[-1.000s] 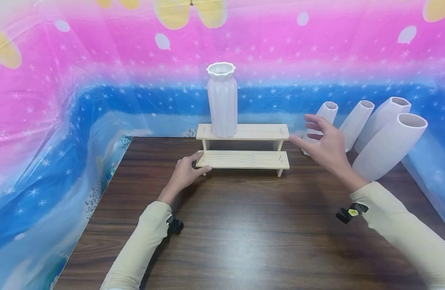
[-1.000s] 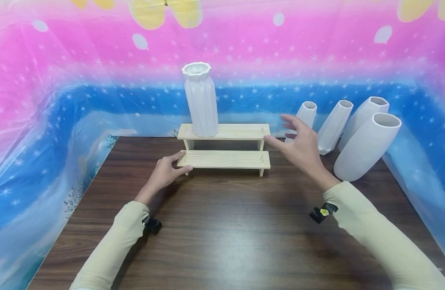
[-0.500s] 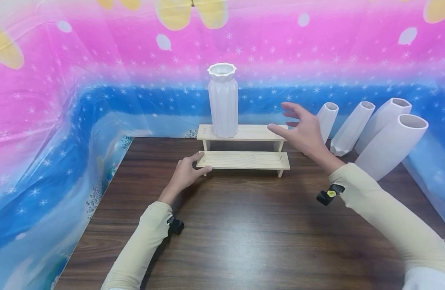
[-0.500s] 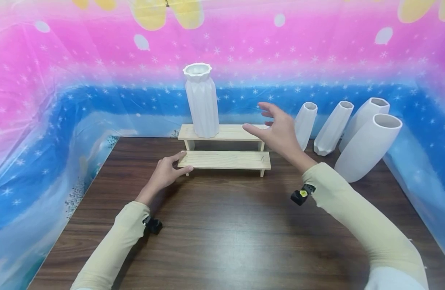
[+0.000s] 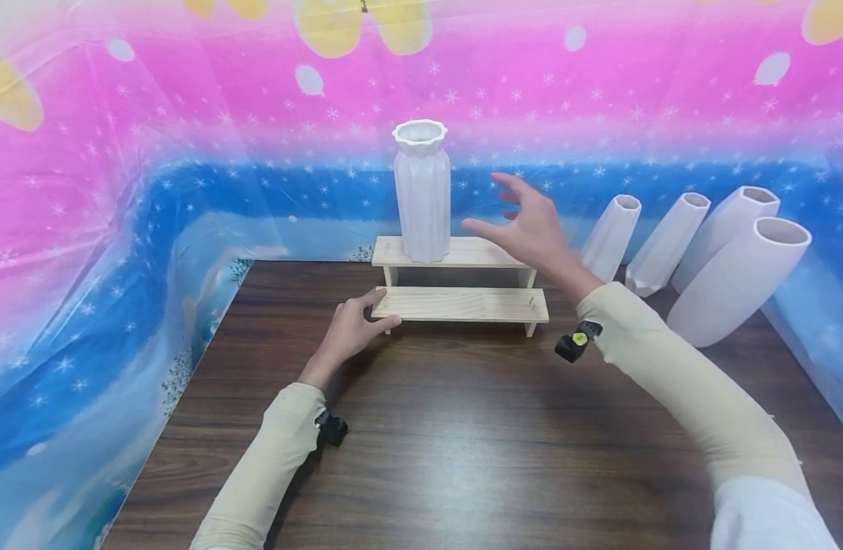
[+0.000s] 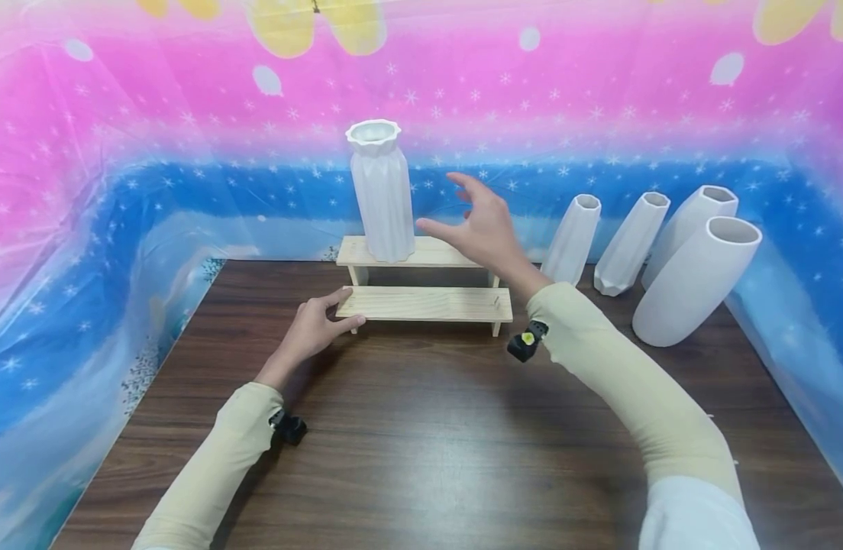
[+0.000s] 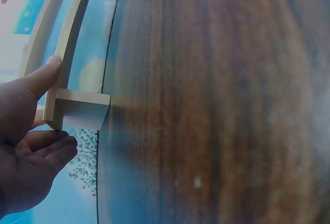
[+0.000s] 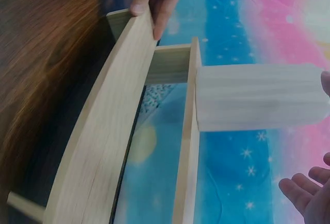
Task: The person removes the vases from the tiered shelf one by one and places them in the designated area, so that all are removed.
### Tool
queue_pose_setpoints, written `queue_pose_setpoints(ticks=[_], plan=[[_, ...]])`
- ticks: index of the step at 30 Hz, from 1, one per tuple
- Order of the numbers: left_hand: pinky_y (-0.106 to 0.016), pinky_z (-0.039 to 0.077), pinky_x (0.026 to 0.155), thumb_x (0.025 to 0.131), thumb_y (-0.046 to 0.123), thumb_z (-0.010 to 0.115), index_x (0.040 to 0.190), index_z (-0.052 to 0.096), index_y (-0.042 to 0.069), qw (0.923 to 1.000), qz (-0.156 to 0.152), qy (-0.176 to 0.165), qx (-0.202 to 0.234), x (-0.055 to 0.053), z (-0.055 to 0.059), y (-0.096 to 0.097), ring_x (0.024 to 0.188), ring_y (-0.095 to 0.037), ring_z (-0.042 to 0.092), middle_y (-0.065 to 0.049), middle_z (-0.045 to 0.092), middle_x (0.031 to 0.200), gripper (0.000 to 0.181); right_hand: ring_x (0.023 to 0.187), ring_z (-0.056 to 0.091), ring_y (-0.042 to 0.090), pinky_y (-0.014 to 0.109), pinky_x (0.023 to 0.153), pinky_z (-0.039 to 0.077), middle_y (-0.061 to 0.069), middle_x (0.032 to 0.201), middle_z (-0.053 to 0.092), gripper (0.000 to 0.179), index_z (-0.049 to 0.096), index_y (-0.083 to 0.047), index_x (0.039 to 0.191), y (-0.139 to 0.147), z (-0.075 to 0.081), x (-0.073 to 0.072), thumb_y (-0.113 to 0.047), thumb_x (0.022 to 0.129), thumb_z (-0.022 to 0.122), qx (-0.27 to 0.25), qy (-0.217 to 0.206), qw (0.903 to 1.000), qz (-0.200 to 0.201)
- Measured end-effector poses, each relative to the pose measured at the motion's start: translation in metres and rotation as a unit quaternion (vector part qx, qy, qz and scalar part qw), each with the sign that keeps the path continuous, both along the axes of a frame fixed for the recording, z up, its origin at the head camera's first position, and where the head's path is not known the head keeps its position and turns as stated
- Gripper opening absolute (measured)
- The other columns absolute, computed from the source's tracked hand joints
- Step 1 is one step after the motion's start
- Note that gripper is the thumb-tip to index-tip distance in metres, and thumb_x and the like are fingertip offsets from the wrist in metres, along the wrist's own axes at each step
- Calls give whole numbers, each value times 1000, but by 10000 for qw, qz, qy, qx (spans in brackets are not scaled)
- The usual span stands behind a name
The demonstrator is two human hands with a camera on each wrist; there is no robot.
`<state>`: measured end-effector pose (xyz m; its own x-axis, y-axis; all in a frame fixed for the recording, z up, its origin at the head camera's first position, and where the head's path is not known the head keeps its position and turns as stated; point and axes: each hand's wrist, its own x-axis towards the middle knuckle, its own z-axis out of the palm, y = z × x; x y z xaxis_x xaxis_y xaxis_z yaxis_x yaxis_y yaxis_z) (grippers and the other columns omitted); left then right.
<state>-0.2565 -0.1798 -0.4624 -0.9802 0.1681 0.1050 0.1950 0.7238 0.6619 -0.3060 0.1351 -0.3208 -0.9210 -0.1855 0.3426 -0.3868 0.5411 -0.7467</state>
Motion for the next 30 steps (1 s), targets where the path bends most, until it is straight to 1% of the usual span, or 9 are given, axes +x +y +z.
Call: queue_pose_setpoints(ticks=[5,8,10,12,15,18,20,23,30], plan=[[-42,44,85,92,43,76,152,50,9,10000,2,55,1,0,0,0,113,-29,59,-14,45,158,73,136,53,30,46,102,50,8,158,46,101,41,-21,157,-19,-2,-10,-59,75,86,-199,-66,9997,107],[-40,44,81,93,43,76,152,51,9,10000,8,75,-2,0,0,0,89,-27,58,-15,45,157,73,136,53,33,47,102,50,9,157,47,103,40,-19,158,-28,-7,-15,-58,75,87,-306,-135,9994,110],[-39,44,77,93,43,76,152,50,9,10000,2,75,4,-1,-1,0,73,-25,50,-15,45,157,72,136,53,32,46,101,50,9,157,47,105,39,-18,158,-34,-11,-18,-60,74,86,-332,-168,9993,99],[-39,43,73,93,43,76,152,50,9,10000,-9,65,30,-1,-1,0,64,-24,42,-15,45,158,73,136,53,32,46,101,51,8,158,46,106,38,-18,158,-40,-16,-22,-61,74,86,-355,-200,9991,85],[-39,43,74,93,43,76,152,50,9,10000,-42,64,47,-1,-2,-1,70,-24,48,-16,45,157,73,136,52,31,47,101,50,8,158,46,107,37,-17,159,-47,-21,-26,-61,74,85,-395,-232,9989,69],[-40,44,80,93,43,76,151,51,8,9999,-54,80,46,-1,-1,-1,90,-27,59,-16,46,157,72,136,52,32,49,101,50,9,157,46,107,35,-16,159,-53,-25,-30,-60,75,85,-469,-237,9986,98],[-41,44,83,93,43,76,151,51,9,10000,-48,85,14,-1,-1,-1,105,-27,60,-16,46,156,72,136,52,32,48,101,50,9,157,47,107,35,-16,159,-56,-27,-33,-60,75,85,-509,-246,9983,131],[-41,44,84,93,43,75,152,50,9,10000,-54,40,-11,-1,-1,0,102,-29,60,-16,45,157,73,134,54,31,47,100,50,6,155,48,107,36,-18,159,-61,-29,-37,-62,75,85,-534,-290,9980,169],[-40,44,80,93,43,76,152,50,8,10000,-27,45,-24,0,0,0,73,-23,48,-17,45,157,73,130,56,23,43,100,51,6,148,54,105,36,-17,158,-72,-30,-41,-55,75,88,-738,-358,9959,369]])
